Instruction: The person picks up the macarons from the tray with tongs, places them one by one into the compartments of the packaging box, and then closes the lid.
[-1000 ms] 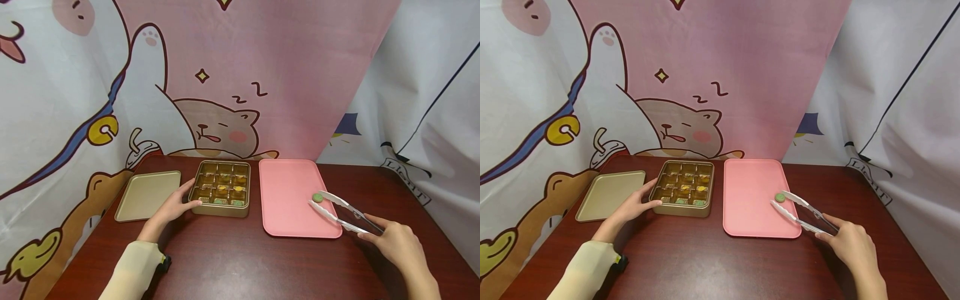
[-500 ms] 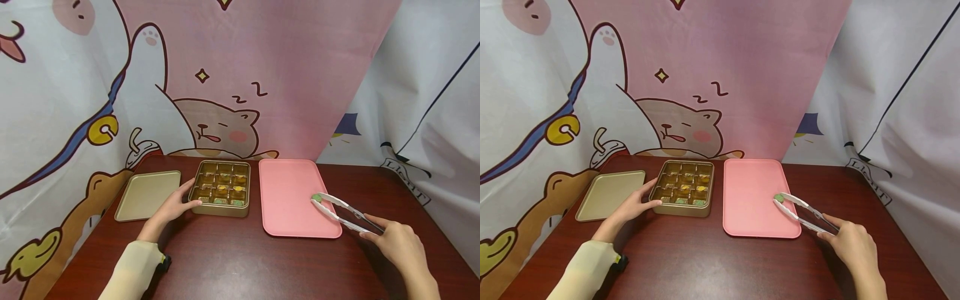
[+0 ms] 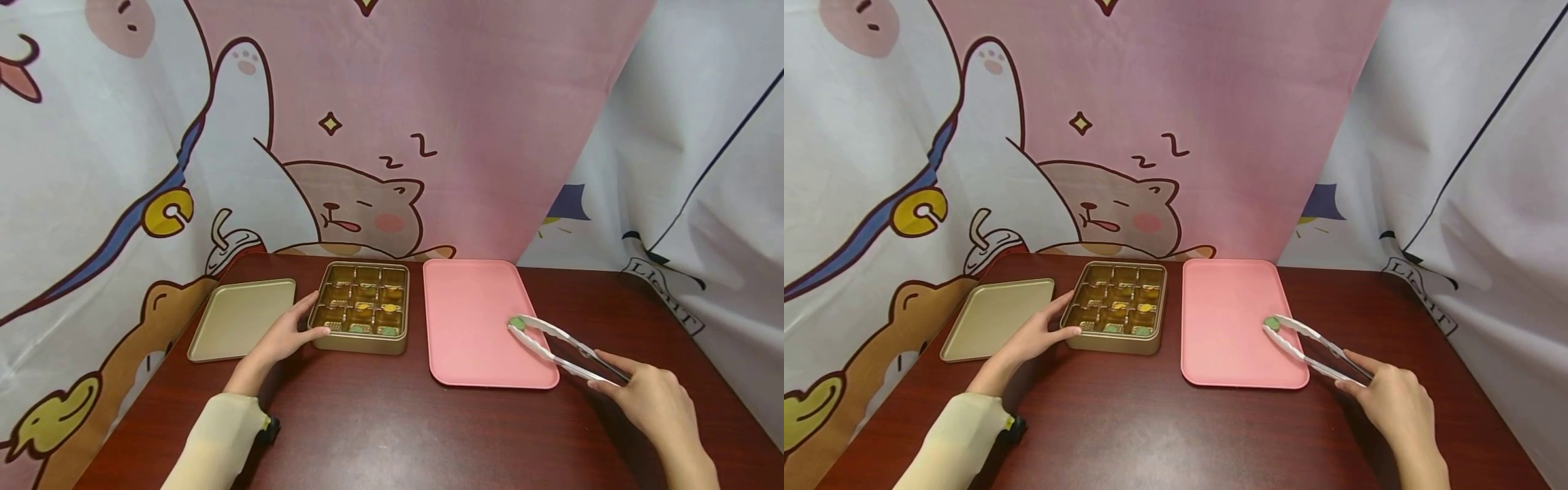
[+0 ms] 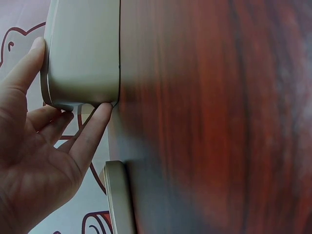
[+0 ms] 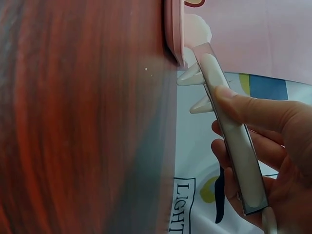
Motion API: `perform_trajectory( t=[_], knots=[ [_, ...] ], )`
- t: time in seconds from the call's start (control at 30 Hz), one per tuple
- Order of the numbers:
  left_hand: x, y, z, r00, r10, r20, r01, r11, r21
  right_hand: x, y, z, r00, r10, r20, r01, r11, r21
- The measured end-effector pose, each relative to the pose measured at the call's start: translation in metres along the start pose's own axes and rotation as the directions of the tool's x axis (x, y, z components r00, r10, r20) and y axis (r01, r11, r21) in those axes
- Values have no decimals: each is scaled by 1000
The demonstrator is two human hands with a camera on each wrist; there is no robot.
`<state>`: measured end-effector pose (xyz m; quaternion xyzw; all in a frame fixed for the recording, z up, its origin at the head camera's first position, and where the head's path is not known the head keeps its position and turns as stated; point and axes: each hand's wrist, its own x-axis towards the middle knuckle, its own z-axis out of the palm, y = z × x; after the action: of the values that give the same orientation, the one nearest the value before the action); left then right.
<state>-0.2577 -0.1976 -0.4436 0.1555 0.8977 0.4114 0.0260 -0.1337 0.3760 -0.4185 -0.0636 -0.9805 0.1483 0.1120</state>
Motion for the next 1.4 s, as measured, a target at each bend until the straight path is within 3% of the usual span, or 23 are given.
perform_trajectory(
  t=[1.03, 1.4],
  knots=[
    [0, 0, 0, 1000, -2, -5, 2, 1000, -9, 5, -31, 0, 1000, -11, 2, 11, 999, 53],
    [1, -1, 0, 1000, -7, -10, 7, 1000, -8, 13, -57, 9, 990, -115, -84, 122, 989, 85]
  ],
)
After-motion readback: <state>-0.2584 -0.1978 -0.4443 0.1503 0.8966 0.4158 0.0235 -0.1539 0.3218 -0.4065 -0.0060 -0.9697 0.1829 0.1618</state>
